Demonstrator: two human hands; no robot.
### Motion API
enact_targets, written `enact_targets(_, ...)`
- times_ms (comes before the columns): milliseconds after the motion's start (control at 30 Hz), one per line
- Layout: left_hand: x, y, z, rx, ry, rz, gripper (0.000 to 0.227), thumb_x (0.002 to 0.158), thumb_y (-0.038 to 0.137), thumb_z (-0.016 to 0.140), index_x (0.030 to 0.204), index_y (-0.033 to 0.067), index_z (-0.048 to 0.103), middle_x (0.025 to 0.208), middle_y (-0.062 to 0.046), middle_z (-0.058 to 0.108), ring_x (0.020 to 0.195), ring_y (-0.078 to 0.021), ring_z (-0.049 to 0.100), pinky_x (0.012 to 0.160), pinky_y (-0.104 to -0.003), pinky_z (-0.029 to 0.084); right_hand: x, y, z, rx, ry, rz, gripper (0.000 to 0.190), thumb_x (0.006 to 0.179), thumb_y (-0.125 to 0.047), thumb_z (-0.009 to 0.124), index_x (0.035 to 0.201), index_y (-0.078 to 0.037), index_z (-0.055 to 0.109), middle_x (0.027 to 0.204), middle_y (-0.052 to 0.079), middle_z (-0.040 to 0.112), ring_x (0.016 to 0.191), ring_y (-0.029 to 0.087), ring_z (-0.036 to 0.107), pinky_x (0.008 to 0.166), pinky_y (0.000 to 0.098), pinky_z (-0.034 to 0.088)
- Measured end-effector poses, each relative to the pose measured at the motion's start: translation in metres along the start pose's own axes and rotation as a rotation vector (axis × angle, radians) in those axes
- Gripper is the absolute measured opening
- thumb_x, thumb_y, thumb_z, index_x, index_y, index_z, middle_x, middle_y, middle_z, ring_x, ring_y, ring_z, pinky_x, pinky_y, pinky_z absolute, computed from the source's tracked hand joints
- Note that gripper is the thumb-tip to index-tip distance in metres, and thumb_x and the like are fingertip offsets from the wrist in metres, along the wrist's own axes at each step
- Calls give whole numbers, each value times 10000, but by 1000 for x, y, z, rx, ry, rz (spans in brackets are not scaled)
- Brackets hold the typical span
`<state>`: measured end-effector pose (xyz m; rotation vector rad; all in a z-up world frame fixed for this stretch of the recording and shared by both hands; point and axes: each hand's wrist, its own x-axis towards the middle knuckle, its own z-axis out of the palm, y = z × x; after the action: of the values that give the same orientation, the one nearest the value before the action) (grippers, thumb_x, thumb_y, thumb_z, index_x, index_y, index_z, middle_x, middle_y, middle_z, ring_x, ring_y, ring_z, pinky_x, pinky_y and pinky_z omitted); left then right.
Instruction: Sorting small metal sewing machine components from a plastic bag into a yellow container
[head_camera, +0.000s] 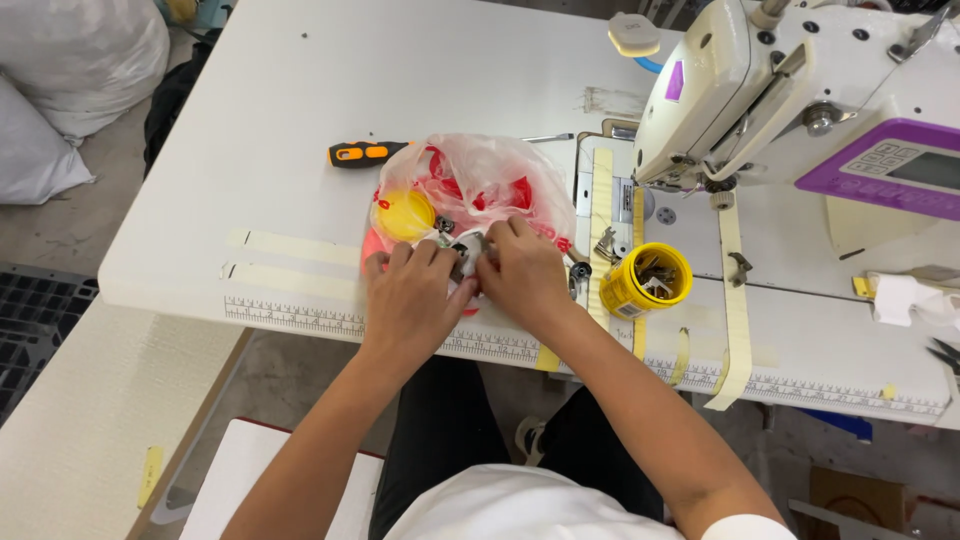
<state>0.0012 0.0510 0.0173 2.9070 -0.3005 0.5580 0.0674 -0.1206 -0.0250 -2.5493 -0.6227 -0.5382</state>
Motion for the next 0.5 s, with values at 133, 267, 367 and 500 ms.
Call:
enact_targets(133, 9, 1, 8, -16, -46, -78, 376, 878, 526, 655, 1027, 181, 668, 975, -13, 621, 998, -247, 590, 895, -492, 439, -3, -11, -35, 24, 143, -10, 174, 879, -226, 689, 1010, -122, 639, 881, 68, 600, 685, 315, 708, 602, 410, 576)
enact_targets(267, 20, 9, 4, 4, -79, -74, 265, 863, 442, 673, 970, 200, 681, 951, 2, 627, 978, -250, 594, 857, -491, 443, -28, -11, -94, 92, 378, -133, 176, 888, -210, 735, 1028, -113, 689, 901, 27, 610, 692, 240, 677, 646, 334, 574)
enact_targets(367, 25, 14, -8, -3, 24, -7, 204, 887, 356, 700, 1014, 196, 701, 969, -11, 636, 998, -251, 605, 894, -489, 443, -49, 4, -148, 208, 395, -72, 167, 876, -144, 771, 1019, -71, 725, 913, 73, 645, 746, 276, 681, 699, 346, 579)
enact_targets(500, 40, 37, -9, -322, 308, 168, 230, 840, 323, 798, 1037, 242, 712, 887, 21, 625, 945, -252, 616, 861, -419, 443, -77, 54, -189, 108, 335, 87, 150, 873, -91, 818, 989, -64, 728, 962, 74, 650, 813, 282, 690, 801, 374, 561)
